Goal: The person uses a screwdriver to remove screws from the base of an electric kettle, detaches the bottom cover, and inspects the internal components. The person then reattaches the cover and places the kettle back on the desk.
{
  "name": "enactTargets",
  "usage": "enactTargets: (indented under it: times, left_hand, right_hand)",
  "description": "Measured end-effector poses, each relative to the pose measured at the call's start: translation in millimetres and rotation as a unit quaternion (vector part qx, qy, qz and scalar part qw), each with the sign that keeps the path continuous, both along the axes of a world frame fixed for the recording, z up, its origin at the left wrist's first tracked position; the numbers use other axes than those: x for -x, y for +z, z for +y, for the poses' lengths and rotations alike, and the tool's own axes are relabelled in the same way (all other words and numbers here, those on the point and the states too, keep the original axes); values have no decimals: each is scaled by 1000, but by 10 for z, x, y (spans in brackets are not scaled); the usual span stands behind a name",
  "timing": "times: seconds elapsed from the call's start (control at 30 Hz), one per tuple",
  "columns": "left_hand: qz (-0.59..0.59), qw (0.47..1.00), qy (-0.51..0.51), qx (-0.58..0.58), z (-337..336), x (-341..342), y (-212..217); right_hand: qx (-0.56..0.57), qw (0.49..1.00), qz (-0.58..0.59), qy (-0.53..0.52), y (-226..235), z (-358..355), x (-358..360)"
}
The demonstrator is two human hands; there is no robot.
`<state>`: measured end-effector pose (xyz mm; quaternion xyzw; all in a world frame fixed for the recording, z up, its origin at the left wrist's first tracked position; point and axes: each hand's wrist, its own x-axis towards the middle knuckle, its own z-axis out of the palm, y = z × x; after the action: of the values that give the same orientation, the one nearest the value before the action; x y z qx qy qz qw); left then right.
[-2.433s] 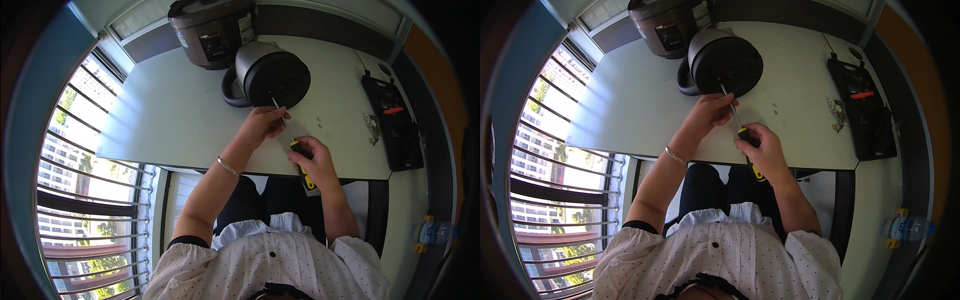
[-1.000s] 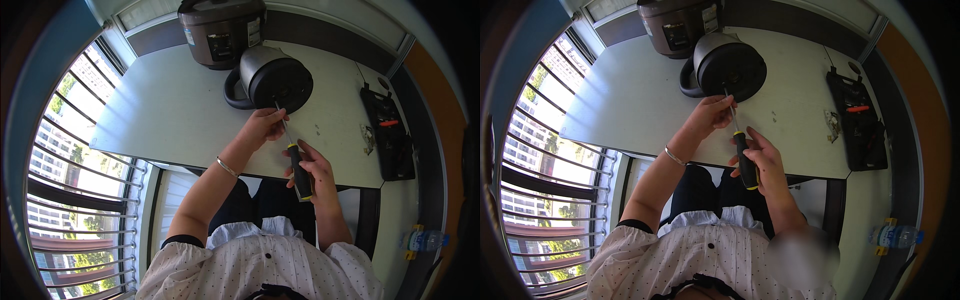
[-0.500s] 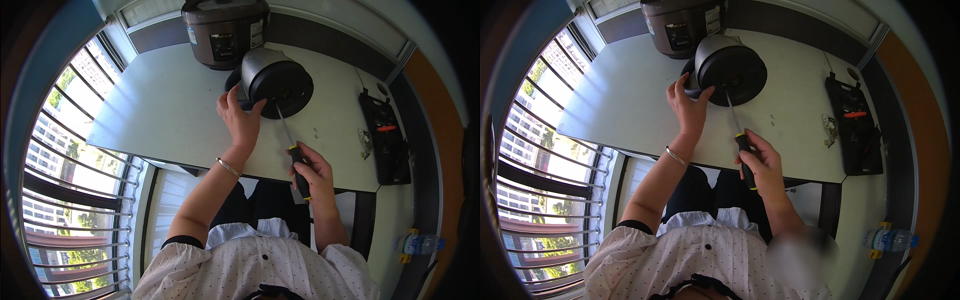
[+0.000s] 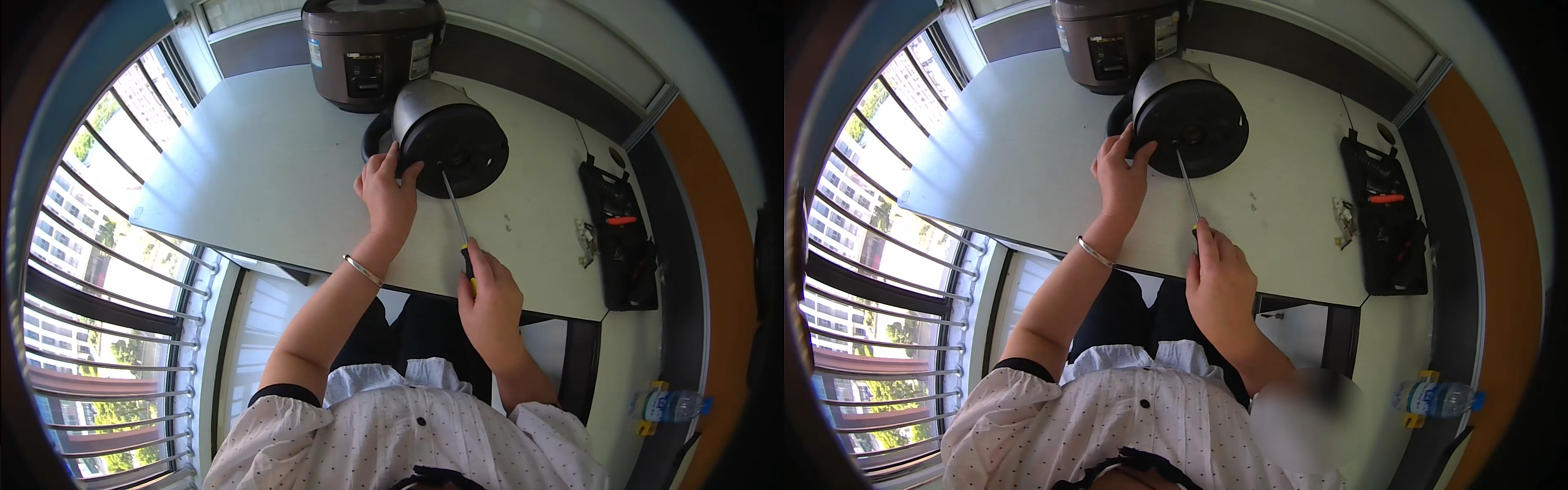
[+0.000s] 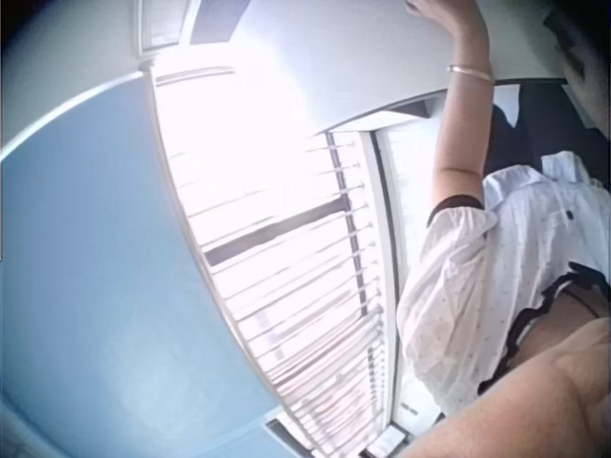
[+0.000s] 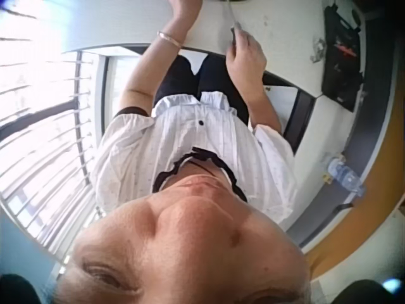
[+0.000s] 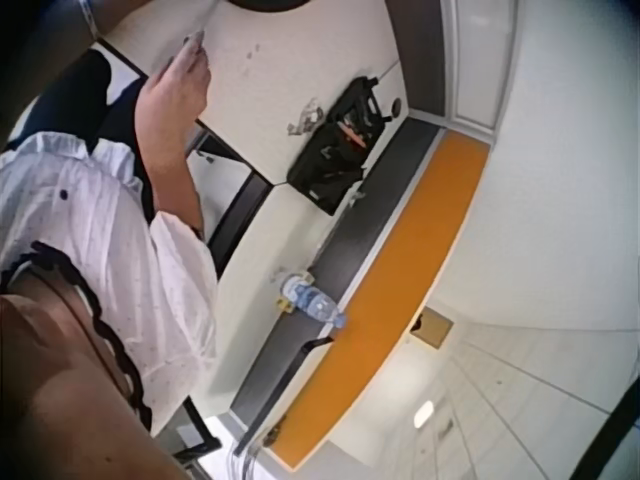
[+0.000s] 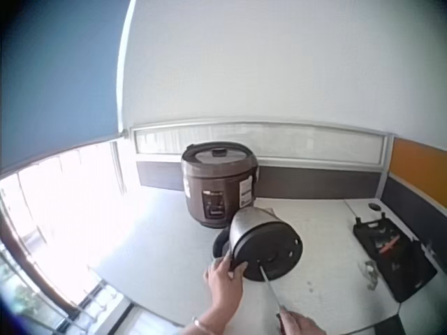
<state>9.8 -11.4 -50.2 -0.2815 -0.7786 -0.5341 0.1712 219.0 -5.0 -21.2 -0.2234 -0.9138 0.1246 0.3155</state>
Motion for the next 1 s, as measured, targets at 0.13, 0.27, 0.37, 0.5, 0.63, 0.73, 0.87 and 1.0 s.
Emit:
enactTargets:
  times: [0.13,0.27,0.37,0.5,0.63,0.73,0.87,1.0]
  left_hand:
    - [6,1000,6,-8,-10,13,-9]
    - [-2,1000,2,-12,12,-22,9]
    - [-9,1000,0,-11,9,-25,15]
    - [-17,1000,-6,-20,9,-34,20]
    - [-23,999,-10,-22,-17,-27,31]
    - [-28,999,-11,-23,-19,-34,34]
    - [0,999,14,-42,-14,-65,53]
    - [81,993,2,-89,-67,-124,146]
  right_hand:
    - [111,994,-4,17,40,38,-26]
    - [391,908,123,84,-146,129,-30]
    - [436,883,144,98,-168,151,-25]
    - [232,970,67,28,-161,92,-29]
    - [32,999,-3,-34,-10,-24,31]
    - [-82,996,-34,-26,-5,6,43]
    - [-35,998,-45,-16,-12,28,42]
    - [-30,999,-37,-5,-7,51,47]
